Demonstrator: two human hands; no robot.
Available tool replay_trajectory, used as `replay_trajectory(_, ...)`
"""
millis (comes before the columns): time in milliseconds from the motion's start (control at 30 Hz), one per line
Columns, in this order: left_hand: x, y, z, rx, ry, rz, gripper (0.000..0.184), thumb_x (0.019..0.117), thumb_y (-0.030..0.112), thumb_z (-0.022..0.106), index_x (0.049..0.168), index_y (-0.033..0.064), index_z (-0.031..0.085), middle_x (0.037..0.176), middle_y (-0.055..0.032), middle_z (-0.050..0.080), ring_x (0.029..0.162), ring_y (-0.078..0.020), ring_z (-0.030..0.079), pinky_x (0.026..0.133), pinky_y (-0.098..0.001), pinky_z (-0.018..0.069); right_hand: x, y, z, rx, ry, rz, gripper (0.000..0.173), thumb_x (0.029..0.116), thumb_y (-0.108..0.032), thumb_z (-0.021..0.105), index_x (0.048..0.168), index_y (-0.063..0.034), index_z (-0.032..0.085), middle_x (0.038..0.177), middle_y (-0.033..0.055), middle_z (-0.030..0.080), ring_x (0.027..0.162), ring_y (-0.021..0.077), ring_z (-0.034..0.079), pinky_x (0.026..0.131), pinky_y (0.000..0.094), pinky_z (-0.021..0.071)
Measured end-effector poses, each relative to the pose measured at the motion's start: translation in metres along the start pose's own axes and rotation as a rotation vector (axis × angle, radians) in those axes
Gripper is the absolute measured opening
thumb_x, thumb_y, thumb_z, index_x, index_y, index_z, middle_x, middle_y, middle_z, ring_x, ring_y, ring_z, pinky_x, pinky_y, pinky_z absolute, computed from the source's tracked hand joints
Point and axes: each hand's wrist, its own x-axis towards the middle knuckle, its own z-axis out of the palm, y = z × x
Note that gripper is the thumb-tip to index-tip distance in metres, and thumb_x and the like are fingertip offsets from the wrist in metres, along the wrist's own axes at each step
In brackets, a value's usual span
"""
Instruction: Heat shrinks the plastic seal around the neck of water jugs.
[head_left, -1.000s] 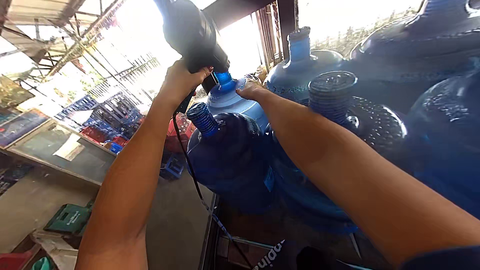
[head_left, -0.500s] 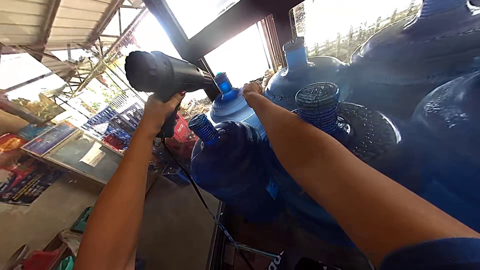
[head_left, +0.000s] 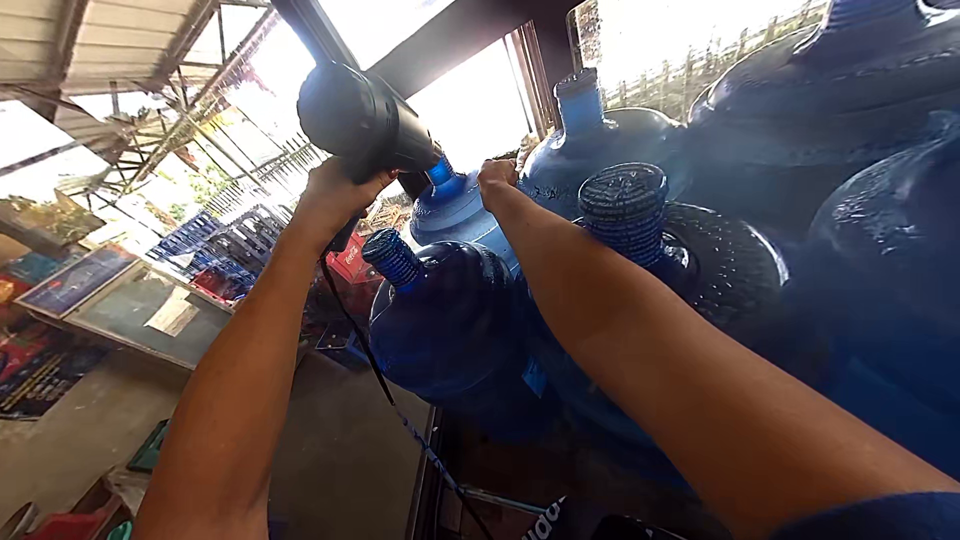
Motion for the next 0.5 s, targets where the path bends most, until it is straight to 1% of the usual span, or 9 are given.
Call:
replay_trajectory(67, 0.000, -0.009, 0.000, 0.019, -0.022, -0.019, 0.049, 0.0975, 0.051, 0.066, 0.111, 0.0036, 0.068, 0.090, -0.0161, 0.068, 0.075, -0.0278, 0.066, 0.075, -0.0555, 0.0529, -0.001, 0.000, -0.001, -0.011, -0.008, -0.012, 0.052, 0.1066, -0.022, 0.045, 0.150, 0.0048, 0.038, 0.153, 0.0255, 0.043, 0.142, 0.0352, 0.045, 0.112, 0.0494, 0.0405)
replay_trajectory(133, -0.001, -0.023, 0.002, -0.007, -0.033, -0.038, 0.047, 0.0980, 0.048, 0.066, 0.112, 0.0041, 0.068, 0.091, -0.0150, 0.068, 0.074, -0.0257, 0.066, 0.074, -0.0527, 0.0544, -0.003, -0.001, -0.003, -0.044, -0.021, -0.034, 0.052, 0.1071, -0.023, 0.044, 0.150, 0.0055, 0.039, 0.153, 0.0253, 0.044, 0.141, 0.0350, 0.046, 0.112, 0.0493, 0.0412)
replay_trajectory(167, -0.002, -0.029, 0.003, -0.037, -0.033, -0.056, 0.045, 0.0982, 0.047, 0.066, 0.113, 0.0044, 0.067, 0.092, -0.0145, 0.068, 0.074, -0.0245, 0.066, 0.074, -0.0510, 0.0548, -0.006, -0.001, -0.004, -0.075, -0.033, -0.046, 0.050, 0.1078, -0.023, 0.042, 0.148, 0.0061, 0.041, 0.151, 0.0252, 0.046, 0.141, 0.0346, 0.047, 0.112, 0.0495, 0.0413)
replay_trajectory(200, -0.003, -0.034, 0.005, -0.067, -0.031, -0.074, 0.045, 0.0982, 0.046, 0.067, 0.114, 0.0047, 0.068, 0.092, -0.0137, 0.068, 0.074, -0.0233, 0.066, 0.074, -0.0493, 0.0556, -0.008, -0.002, -0.006, -0.111, -0.045, -0.061, 0.048, 0.1086, -0.024, 0.041, 0.145, 0.0064, 0.045, 0.149, 0.0247, 0.049, 0.140, 0.0339, 0.048, 0.111, 0.0495, 0.0417)
replay_trajectory(267, -0.006, -0.046, 0.008, -0.114, -0.020, -0.093, 0.046, 0.0970, 0.048, 0.068, 0.113, 0.0056, 0.068, 0.090, -0.0122, 0.069, 0.071, -0.0216, 0.067, 0.072, -0.0474, 0.0569, -0.014, -0.004, -0.010, -0.170, -0.072, -0.089, 0.044, 0.1099, -0.024, 0.038, 0.136, 0.0061, 0.056, 0.145, 0.0235, 0.054, 0.138, 0.0323, 0.051, 0.110, 0.0498, 0.0418)
replay_trajectory(300, -0.007, -0.050, 0.008, -0.128, -0.022, -0.099, 0.046, 0.0971, 0.049, 0.067, 0.113, 0.0054, 0.068, 0.089, -0.0119, 0.068, 0.071, -0.0212, 0.066, 0.071, -0.0470, 0.0569, -0.016, -0.004, -0.011, -0.200, -0.084, -0.111, 0.043, 0.1103, -0.023, 0.036, 0.134, 0.0064, 0.058, 0.144, 0.0236, 0.055, 0.138, 0.0326, 0.051, 0.110, 0.0506, 0.0415)
replay_trajectory(367, -0.009, -0.059, 0.008, -0.161, -0.023, -0.113, 0.045, 0.0979, 0.048, 0.067, 0.112, 0.0053, 0.068, 0.089, -0.0117, 0.068, 0.070, -0.0211, 0.065, 0.070, -0.0467, 0.0569, -0.017, -0.005, -0.014, -0.260, -0.099, -0.150, 0.043, 0.1107, -0.020, 0.035, 0.131, 0.0072, 0.060, 0.144, 0.0239, 0.055, 0.138, 0.0338, 0.051, 0.110, 0.0516, 0.0418)
replay_trajectory(433, -0.009, -0.067, 0.009, -0.191, 0.003, -0.136, 0.046, 0.0975, 0.049, 0.066, 0.111, 0.0055, 0.069, 0.086, -0.0105, 0.068, 0.066, -0.0196, 0.065, 0.067, -0.0451, 0.0567, -0.016, -0.004, -0.014, -0.263, -0.089, -0.156, 0.042, 0.1107, -0.020, 0.035, 0.130, 0.0072, 0.061, 0.143, 0.0235, 0.056, 0.137, 0.0332, 0.052, 0.109, 0.0510, 0.0423)
replay_trajectory(500, -0.009, -0.071, 0.010, -0.252, 0.036, -0.163, 0.047, 0.0970, 0.049, 0.067, 0.114, 0.0054, 0.068, 0.090, -0.0113, 0.069, 0.068, -0.0193, 0.066, 0.068, -0.0436, 0.0579, -0.015, -0.004, -0.015, -0.259, -0.074, -0.157, 0.042, 0.1109, -0.020, 0.035, 0.130, 0.0069, 0.061, 0.142, 0.0234, 0.057, 0.136, 0.0325, 0.053, 0.109, 0.0507, 0.0429)
